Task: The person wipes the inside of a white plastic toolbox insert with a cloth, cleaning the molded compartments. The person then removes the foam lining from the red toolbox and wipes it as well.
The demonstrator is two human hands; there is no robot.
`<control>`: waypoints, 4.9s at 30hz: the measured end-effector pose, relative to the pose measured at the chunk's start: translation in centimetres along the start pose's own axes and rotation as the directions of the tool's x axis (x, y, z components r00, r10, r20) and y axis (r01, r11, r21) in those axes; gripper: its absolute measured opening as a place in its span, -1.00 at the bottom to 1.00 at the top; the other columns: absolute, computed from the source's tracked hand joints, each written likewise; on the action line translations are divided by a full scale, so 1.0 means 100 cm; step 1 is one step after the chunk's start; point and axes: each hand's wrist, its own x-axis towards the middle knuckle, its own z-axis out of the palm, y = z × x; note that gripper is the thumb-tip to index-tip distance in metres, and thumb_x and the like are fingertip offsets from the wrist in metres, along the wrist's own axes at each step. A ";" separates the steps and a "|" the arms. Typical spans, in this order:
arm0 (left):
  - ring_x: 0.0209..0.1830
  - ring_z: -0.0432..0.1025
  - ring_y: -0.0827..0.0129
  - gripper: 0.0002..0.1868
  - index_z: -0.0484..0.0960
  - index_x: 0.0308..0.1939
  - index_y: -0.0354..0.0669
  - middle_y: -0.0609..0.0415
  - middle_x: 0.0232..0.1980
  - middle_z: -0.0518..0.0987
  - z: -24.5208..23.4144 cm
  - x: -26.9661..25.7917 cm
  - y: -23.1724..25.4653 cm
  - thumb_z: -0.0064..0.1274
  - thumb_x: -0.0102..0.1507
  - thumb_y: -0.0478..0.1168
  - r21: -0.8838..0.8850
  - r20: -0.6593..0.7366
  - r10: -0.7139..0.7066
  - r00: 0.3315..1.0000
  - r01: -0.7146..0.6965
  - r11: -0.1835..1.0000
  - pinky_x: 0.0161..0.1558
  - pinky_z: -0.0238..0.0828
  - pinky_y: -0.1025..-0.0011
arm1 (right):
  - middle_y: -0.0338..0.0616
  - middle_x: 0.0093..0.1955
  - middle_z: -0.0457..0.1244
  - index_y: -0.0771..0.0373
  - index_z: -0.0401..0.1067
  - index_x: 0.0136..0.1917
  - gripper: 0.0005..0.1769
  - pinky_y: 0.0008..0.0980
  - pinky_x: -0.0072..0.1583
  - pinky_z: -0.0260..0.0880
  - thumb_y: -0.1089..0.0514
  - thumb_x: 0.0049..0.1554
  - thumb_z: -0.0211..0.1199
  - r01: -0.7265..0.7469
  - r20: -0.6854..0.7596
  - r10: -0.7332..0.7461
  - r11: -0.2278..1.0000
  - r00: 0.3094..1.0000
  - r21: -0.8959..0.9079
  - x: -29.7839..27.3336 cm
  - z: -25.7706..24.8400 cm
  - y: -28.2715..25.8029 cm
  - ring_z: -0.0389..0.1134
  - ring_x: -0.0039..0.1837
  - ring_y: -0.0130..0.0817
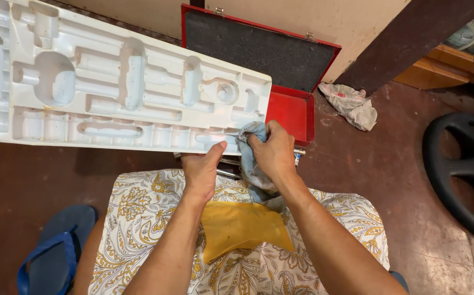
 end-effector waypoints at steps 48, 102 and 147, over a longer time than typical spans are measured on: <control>-0.03 0.51 0.44 -0.54 0.50 0.09 -0.29 0.09 0.01 0.61 0.003 0.005 -0.016 0.22 0.12 -0.48 0.164 0.003 0.031 1.000 -0.032 0.986 0.04 0.46 0.48 | -0.09 -0.09 0.44 0.34 0.45 0.12 -0.62 -0.36 -0.04 0.47 0.36 -0.02 0.28 -0.141 0.175 0.072 0.897 0.982 0.420 0.013 0.033 0.063 0.45 -0.10 -0.38; -0.13 0.52 0.43 -0.65 0.55 -0.01 -0.33 0.07 -0.08 0.63 0.008 0.011 -0.016 0.22 0.13 -0.45 0.259 -0.016 -0.044 0.999 0.047 0.965 -0.06 0.47 0.48 | 0.14 0.01 0.40 0.37 0.37 0.20 -0.62 -0.17 0.14 0.38 0.17 0.14 0.16 0.029 0.081 -0.042 0.988 0.996 0.152 0.006 0.038 0.090 0.43 0.07 -0.04; -0.04 0.45 0.31 -0.63 0.34 0.06 -0.25 -0.01 0.00 0.48 -0.012 0.036 -0.004 0.16 0.30 -0.21 -0.072 -0.139 -0.082 0.987 0.072 0.995 0.02 0.64 0.09 | -0.02 -0.12 0.45 0.27 0.55 0.05 -0.71 -0.31 0.03 0.44 0.14 0.06 0.30 -0.065 -0.125 0.096 0.972 0.988 0.227 0.009 0.026 0.135 0.46 -0.08 -0.30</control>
